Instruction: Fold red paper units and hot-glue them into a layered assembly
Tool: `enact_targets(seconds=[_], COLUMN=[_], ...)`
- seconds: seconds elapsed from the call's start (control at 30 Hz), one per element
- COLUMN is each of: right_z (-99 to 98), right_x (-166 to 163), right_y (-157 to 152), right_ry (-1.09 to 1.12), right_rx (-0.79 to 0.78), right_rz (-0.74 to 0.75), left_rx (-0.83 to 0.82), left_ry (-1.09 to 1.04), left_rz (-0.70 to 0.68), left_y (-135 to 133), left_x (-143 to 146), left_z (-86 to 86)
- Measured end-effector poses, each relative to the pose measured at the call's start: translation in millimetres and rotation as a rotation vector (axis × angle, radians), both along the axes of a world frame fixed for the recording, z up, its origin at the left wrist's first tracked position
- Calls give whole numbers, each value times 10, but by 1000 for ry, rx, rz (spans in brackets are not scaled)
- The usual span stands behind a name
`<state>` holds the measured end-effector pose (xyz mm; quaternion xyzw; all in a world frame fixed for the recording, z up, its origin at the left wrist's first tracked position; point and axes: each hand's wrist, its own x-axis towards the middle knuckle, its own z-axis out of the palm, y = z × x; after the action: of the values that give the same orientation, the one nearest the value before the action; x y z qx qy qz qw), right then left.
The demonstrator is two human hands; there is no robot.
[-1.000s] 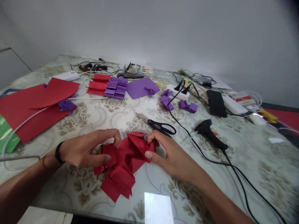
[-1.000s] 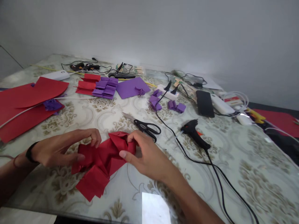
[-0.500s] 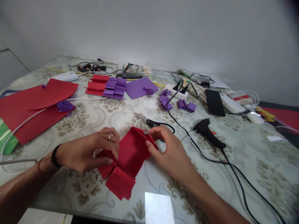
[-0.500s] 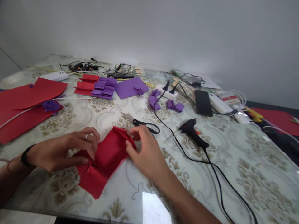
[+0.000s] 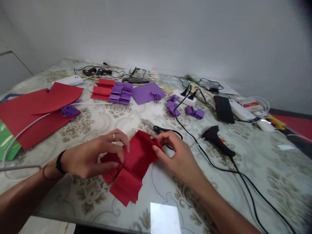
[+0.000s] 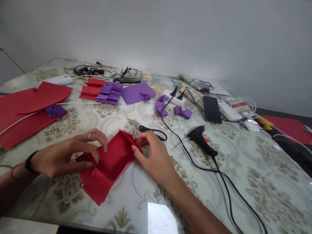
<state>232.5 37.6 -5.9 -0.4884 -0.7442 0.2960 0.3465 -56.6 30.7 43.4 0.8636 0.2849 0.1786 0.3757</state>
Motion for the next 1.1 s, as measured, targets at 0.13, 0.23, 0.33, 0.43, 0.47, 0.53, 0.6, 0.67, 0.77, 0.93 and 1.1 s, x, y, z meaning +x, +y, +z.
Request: enact_targets(seconds=[0.13,0.23,0.33,0.43,0.47,0.53,0.6,0.67,0.77,0.93,1.1], right_z=[16,-18,-84,-117,-114,-89,-60,-46,-75,-158,-169], right_x=[-30,-52,-66,-69,-67,-63,-62,-68,-94,-142,-185], right_y=[-45,-56,-52,-45,-44,-44,-47,-57,-80,-121,-171], right_ry=[-52,-119,-176,-213,-218,-211,-196,-189,-209,-257,-281], right_rx=[19,-16,17,60,58,43,24,16,41,75,80], right_rz=[172,318,417,438,438,429,411,400,405,404,368], left_rx=[16,80,151,187,202,235,272,312,369,364,384], left_ry=[-28,0,50,98,110,128,135,135,135,212,269], left_rz=[50,166,243,188,171,165,176,189,195,153,117], left_y=[-3,-2,7,21,25,27,21,7,-24,-60,-82], left_x=[67,121,149,160,163,166,167,168,183,235,234], left_z=[-161,-352,-510,-592,-605,-621,-631,-636,-625,-608,-693])
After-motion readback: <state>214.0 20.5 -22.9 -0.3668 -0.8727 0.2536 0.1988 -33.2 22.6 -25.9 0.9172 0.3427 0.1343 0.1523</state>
